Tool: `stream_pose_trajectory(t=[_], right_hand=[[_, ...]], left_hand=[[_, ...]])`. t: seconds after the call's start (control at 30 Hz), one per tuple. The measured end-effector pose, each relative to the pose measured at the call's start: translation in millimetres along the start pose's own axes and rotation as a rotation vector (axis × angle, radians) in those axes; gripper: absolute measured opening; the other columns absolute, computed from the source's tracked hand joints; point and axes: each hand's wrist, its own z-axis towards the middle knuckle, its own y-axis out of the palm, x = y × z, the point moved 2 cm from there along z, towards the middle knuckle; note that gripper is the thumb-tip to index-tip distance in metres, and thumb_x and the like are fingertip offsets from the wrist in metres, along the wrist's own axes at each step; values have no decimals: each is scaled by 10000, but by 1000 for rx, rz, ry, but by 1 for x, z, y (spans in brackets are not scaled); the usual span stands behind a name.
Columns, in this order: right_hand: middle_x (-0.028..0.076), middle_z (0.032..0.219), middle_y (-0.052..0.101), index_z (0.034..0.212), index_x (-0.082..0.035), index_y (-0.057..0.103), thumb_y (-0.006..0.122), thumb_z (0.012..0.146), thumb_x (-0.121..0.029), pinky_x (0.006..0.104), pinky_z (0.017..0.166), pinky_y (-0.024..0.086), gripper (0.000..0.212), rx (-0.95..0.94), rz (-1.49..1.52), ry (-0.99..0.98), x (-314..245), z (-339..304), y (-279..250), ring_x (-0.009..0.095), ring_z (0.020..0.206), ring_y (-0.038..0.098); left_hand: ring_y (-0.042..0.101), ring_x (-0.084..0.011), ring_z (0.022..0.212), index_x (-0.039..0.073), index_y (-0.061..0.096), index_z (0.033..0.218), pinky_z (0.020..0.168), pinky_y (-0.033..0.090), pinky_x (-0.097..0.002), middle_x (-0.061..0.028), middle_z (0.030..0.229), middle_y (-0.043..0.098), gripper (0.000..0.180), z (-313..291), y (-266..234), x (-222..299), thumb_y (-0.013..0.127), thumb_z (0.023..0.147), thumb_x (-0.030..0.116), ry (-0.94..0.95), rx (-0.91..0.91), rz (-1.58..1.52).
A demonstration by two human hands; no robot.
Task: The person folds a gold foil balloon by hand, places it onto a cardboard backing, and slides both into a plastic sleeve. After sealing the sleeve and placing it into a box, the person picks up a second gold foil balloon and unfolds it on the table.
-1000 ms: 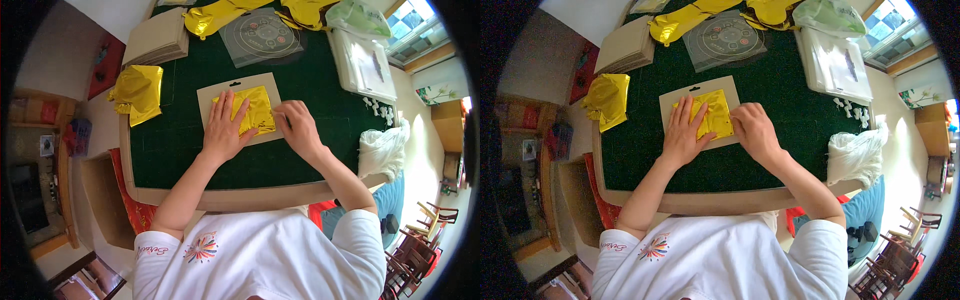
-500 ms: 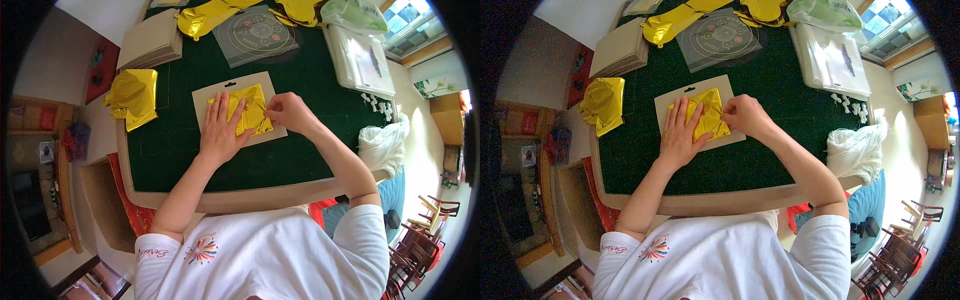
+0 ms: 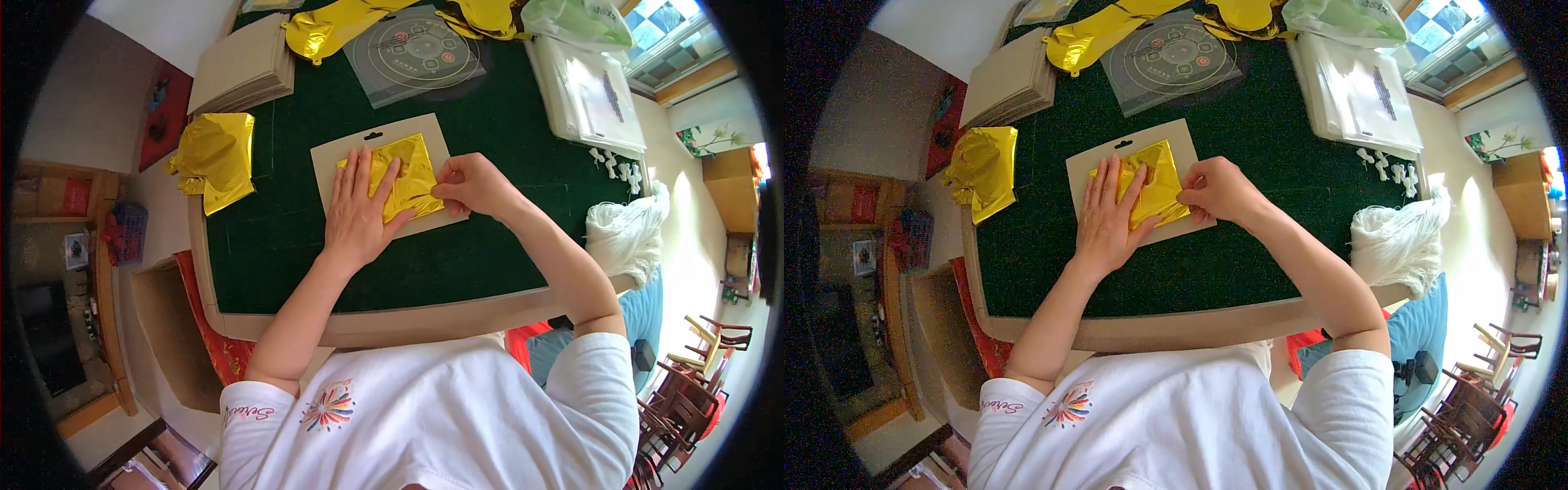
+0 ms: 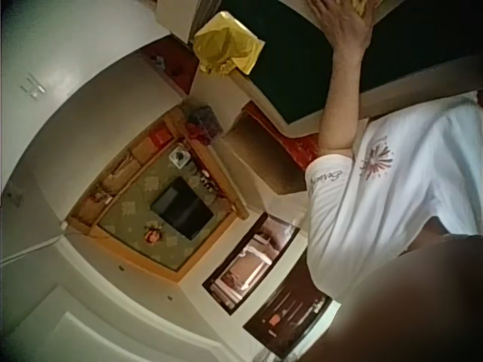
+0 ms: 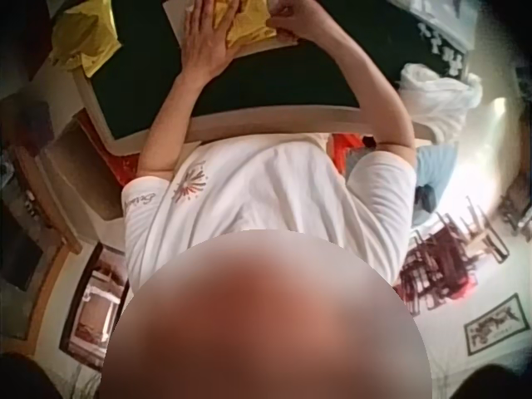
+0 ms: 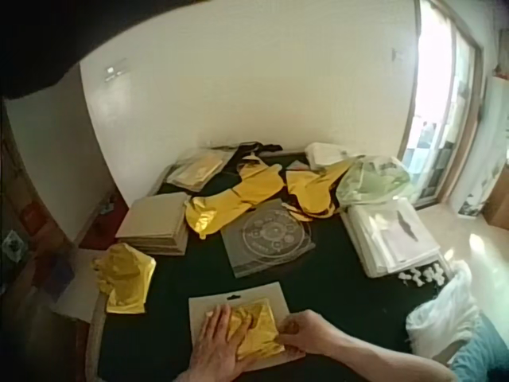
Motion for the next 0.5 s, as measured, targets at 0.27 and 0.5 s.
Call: stream_pose_trajectory(t=[0.27,0.5], right_hand=[[45,672,629,856,23,639,669,870,-96,229,468,458,124,110,-90,-109,1,-12,2,92,519,565],[40,672,614,891,13,657,653,890,-130,229,480,465,143,48,-1,-17,4,-7,-1,89,530,553]], left_hand=[[149,-389,1450,221,314,1496,1176,131,-507,-221,1555,162,718,-2,2,3,540,903,556,-6,-26,-8],[137,-388,1454,232,313,1497,1176,131,-507,-221,1560,150,720,-1,1,1,540,899,565,-4,-12,4]])
